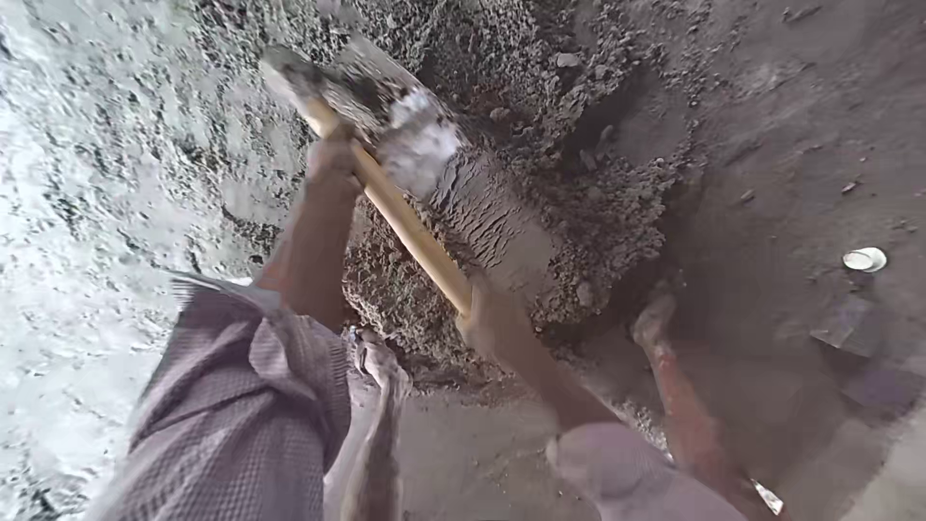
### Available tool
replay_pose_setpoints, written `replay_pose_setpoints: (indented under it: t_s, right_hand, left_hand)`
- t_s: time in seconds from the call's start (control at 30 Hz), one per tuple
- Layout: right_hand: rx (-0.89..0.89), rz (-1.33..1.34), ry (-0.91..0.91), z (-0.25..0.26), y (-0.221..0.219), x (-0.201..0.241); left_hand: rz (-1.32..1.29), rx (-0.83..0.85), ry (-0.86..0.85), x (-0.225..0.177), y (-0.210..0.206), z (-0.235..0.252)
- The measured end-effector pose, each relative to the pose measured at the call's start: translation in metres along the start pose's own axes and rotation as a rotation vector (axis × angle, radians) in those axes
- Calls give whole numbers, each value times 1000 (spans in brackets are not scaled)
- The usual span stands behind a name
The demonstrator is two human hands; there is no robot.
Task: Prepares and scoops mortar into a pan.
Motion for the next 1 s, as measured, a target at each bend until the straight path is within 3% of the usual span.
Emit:
replay_pose_setpoints:
  t_s: [0.1, 0.2, 0.3, 0.4, 0.5, 0.7, 0.83, 0.9, 1.0]
  right_hand:
    - [-19, -24, 59, 38, 14, -10]
    - [8, -40, 56, 36, 29, -31]
    - [7, -28, -60, -19, 37, -93]
    - [14, -3, -277, -108, 34, -176]
    - [54, -26, -415, -150, 27, -215]
    - [83, -86, -453, -144, 41, -206]
    - [51, -304, -437, -111, 40, -178]
    - [-29, -390, -399, -75, 38, -153]
    - [-124, -293, -281, 6, 32, -99]
  left_hand:
    - [28, -95, -100, -33, 10, -13]
    - [85, -167, -141, -22, -2, -25]
    - [192, -219, -27, 58, -47, -55]
    - [230, -181, 151, 158, -100, -135]
    - [208, -195, 280, 191, -121, -179]
    - [143, -151, 331, 208, -136, -167]
    - [93, 111, 312, 210, -123, -184]
    - [106, 240, 333, 215, -98, -220]
    - [109, 273, 253, 216, -14, -290]
Point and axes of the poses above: each hand's wrist, its own z-axis towards the middle knuckle, its own y-axis out of the back of the hand, x = y × z, the point moved 7 cm from there along z, towards the middle knuckle, and after that the axes turned 9 degrees about z, right-handed, at the moved point
